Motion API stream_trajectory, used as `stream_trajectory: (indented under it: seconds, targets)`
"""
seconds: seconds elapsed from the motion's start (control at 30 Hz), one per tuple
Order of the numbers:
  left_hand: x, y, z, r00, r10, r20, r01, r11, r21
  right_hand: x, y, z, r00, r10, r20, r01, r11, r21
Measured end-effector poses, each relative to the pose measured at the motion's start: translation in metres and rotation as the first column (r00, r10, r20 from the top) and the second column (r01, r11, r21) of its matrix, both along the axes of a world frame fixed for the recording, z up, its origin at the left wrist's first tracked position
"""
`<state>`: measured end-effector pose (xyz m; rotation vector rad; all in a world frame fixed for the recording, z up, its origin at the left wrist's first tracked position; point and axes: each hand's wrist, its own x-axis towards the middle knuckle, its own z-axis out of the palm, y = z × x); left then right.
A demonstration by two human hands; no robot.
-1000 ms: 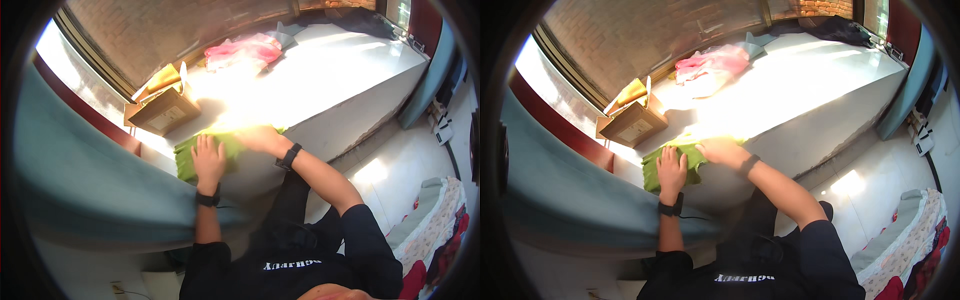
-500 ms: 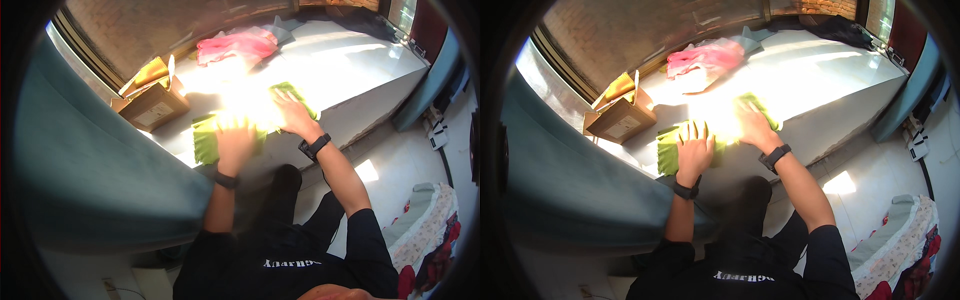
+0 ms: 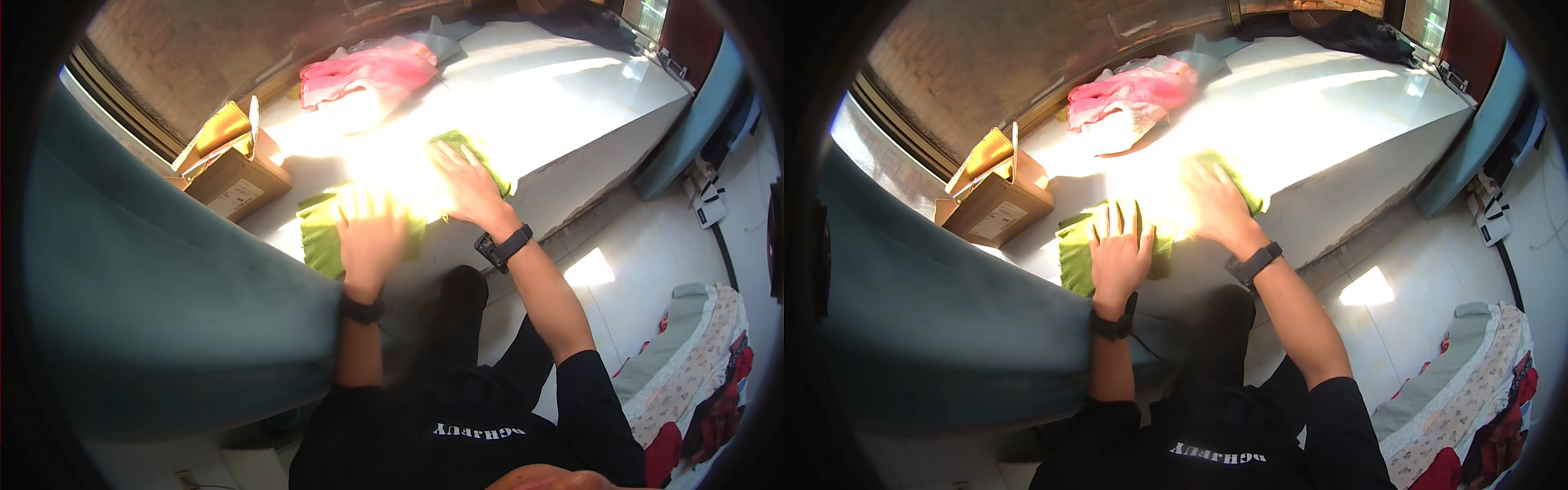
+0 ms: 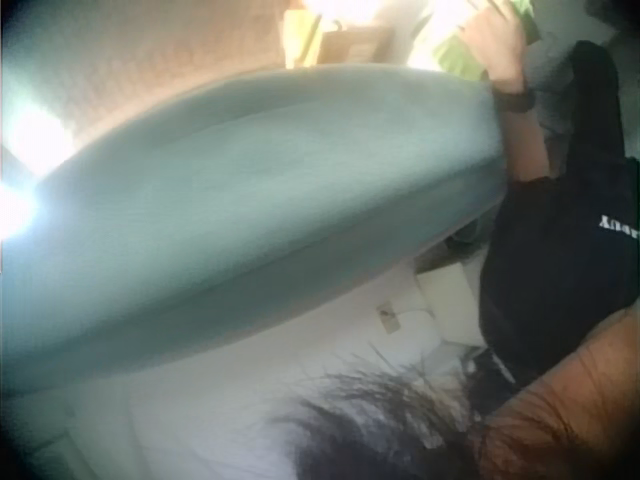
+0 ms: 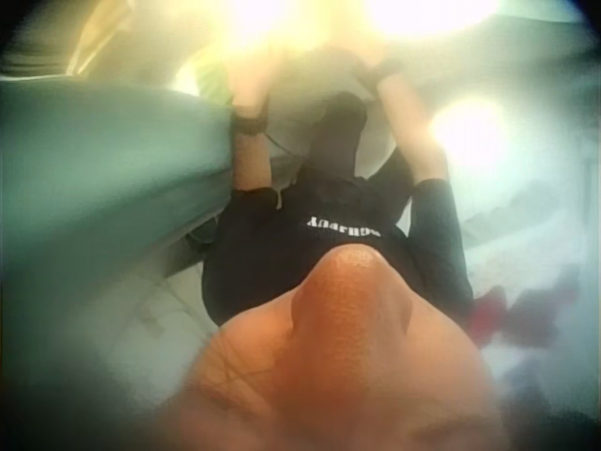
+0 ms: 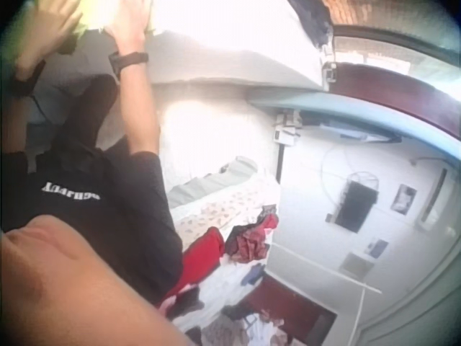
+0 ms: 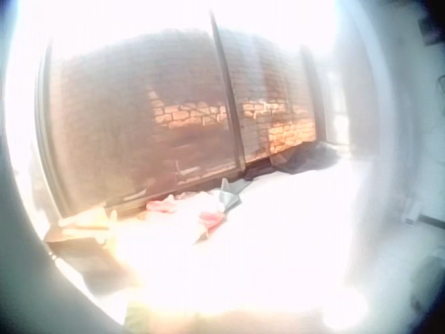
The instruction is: The person wipes a rectangular box and then folds a green cloth on a white surface.
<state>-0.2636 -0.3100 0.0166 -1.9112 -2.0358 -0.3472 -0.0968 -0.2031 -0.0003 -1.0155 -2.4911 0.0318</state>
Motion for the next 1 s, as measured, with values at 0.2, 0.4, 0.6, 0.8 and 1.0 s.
stream_trajectory:
  seconds: [0.2,0.4,0.6,0.8,1.0]
  targets:
    - [-0.002,0.001,-0.002,0.999,0.005,0.035,-0.005,1.000,-0.008,0.005,-0.006,0.008,0.985,0.040,-0.166,-0.042,0.999,-0.007]
    - [0.000,-0.002,-0.006,1.000,-0.020,-0.009,0.020,1.000,0.007,0.000,-0.006,-0.002,0.990,0.005,-0.142,-0.011,0.999,-0.037]
    - [-0.004,-0.001,-0.006,0.999,-0.007,-0.031,0.007,1.000,0.002,-0.005,-0.002,-0.005,0.990,0.027,-0.136,-0.019,0.998,0.054]
    - [-0.001,0.000,-0.001,1.000,0.012,0.010,-0.011,0.999,-0.048,-0.001,-0.002,0.000,0.993,0.010,-0.116,-0.003,0.998,0.060]
    - [0.000,0.003,-0.005,0.997,-0.048,0.057,0.048,0.999,-0.008,0.002,0.004,-0.002,0.998,0.027,-0.053,-0.027,1.000,0.006]
